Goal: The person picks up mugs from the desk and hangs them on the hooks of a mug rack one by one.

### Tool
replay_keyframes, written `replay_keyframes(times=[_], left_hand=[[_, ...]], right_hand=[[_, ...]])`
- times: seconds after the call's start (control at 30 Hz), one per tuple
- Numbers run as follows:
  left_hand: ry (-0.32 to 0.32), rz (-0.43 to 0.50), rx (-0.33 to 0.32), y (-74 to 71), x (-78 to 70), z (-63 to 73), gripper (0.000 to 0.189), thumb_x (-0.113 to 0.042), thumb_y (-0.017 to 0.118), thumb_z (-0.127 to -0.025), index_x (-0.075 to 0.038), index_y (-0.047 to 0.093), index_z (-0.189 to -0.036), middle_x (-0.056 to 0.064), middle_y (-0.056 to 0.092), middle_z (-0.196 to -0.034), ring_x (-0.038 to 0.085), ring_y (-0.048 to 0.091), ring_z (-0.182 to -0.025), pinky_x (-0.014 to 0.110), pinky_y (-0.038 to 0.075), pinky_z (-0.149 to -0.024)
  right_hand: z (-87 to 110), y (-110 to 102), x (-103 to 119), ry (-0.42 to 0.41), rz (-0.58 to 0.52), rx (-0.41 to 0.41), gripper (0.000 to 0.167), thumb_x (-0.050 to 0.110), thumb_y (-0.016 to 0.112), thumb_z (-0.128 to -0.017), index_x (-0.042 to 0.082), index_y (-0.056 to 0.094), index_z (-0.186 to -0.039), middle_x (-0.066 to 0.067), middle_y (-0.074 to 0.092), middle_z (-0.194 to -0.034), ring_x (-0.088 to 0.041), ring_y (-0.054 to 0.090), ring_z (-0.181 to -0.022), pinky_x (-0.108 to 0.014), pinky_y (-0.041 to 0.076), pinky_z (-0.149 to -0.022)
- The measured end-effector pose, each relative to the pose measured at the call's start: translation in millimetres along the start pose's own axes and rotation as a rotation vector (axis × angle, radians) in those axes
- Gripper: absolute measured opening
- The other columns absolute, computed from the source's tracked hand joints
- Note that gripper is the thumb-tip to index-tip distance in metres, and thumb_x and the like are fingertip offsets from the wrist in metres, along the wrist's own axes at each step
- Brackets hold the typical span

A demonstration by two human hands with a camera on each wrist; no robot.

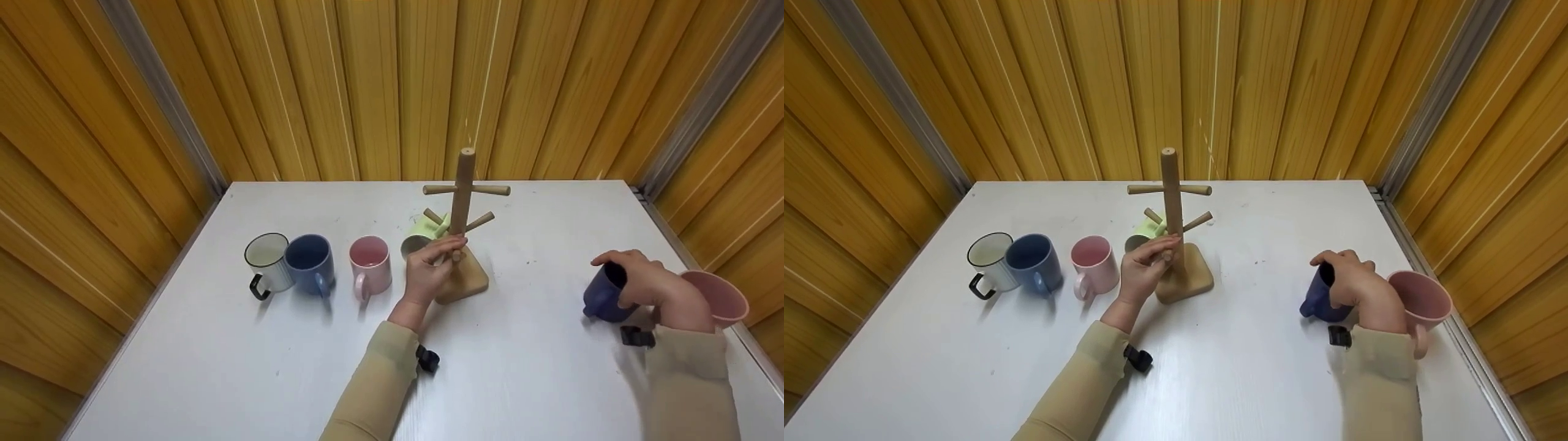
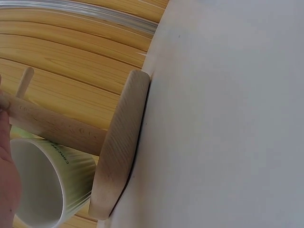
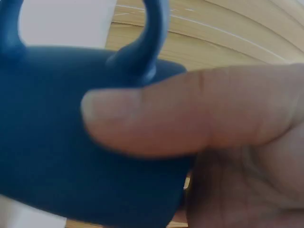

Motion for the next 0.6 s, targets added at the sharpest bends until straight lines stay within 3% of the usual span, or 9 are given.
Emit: replay_keyframes(times=[0.2,0.5,0.6], left_hand=[[-0.018,0.006,0.001,0.2,0.3,0.7,0.017,0.014,0.073,-0.085,0.012,0.075,-0.102,0.025,0.077,-0.104,0.042,0.072,-0.106,0.034,0.057,-0.102],[-0.028,0.020,0.022,-0.4,1.4,1.0,0.016,0.012,0.073,-0.087,0.013,0.075,-0.102,0.027,0.076,-0.105,0.039,0.073,-0.108,0.034,0.057,-0.101],[-0.036,0.005,0.027,1.8,11.2,2.4,0.016,0.009,0.073,-0.088,0.012,0.075,-0.103,0.026,0.077,-0.106,0.040,0.072,-0.108,0.035,0.056,-0.103]], right_hand=[[-3.9,-3,5,-0.030,0.036,-0.020,0.077,-0.011,0.077,-0.067,0.006,0.050,-0.137,-0.038,0.040,-0.134,-0.052,0.045,-0.105,-0.041,0.057,-0.071],[-3.1,-2,41,-0.211,0.025,-0.137,0.073,-0.005,0.084,-0.059,0.008,0.059,-0.126,-0.029,0.051,-0.127,-0.042,0.054,-0.107,-0.040,0.050,-0.082],[-1.0,-2,55,-0.253,0.011,-0.151,0.073,-0.004,0.087,-0.060,0.009,0.060,-0.126,-0.024,0.054,-0.126,-0.039,0.055,-0.109,-0.043,0.050,-0.088]])
Point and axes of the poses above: each hand's wrist, its own z-axis away from the middle knuckle, its own y-axis out of the palm, x = y × z, the point moved 4 cm from there along -z, towards the middle knuckle
